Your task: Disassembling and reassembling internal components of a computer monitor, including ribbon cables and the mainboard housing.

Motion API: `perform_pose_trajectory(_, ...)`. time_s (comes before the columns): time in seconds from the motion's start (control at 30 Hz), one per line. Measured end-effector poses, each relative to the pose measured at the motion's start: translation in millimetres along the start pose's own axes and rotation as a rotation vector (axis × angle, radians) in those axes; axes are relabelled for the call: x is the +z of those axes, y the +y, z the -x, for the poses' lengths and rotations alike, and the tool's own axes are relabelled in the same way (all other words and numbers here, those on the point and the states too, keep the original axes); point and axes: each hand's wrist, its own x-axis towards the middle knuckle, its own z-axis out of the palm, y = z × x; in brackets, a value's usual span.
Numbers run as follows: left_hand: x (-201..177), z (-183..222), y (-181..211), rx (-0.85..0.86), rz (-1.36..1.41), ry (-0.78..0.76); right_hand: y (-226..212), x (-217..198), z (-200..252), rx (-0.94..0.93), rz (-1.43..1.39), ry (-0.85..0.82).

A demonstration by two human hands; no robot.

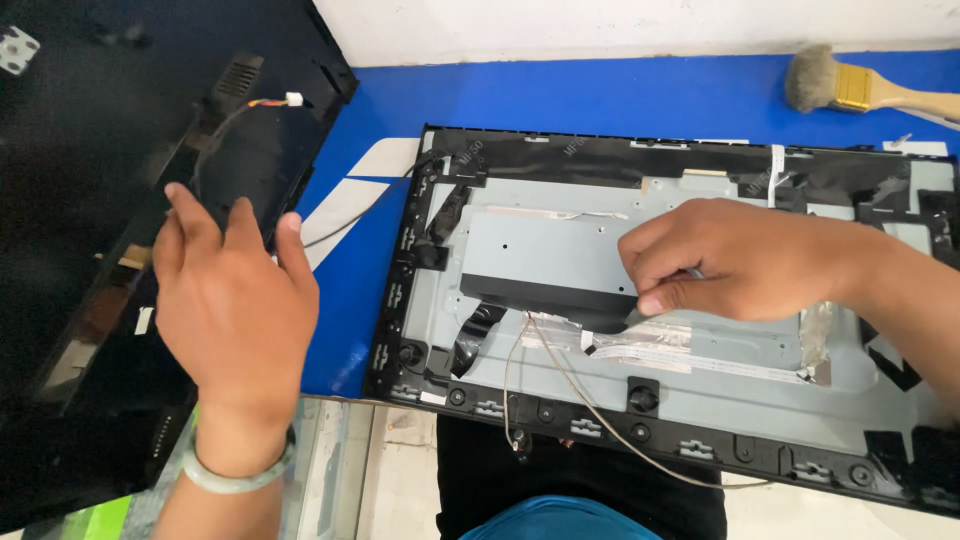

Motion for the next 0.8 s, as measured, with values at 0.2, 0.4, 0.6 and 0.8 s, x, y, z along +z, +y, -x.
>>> perform_pose_trajectory(0.2, 53, 3, 0, 0.144, -0.131, -0.288, -4, -3, -2, 0.048, 0.01, -0.015)
perform_pose_trajectory(0.4, 28, -47, 18, 0.273, 0.388, -0.184, -12, -5, -5, 0.103, 0.005, -0.039)
perform_pose_trajectory(0.6, 32, -85, 29, 0.341, 0.529, -0.511, -16, -5, -3, 0.114, -0.028, -0.026)
perform_pose_trajectory(0.8, -46, -53, 72, 0.869, 0.859, -0.215, -16, -3, -1, 0.114, -0.003, -0.019)
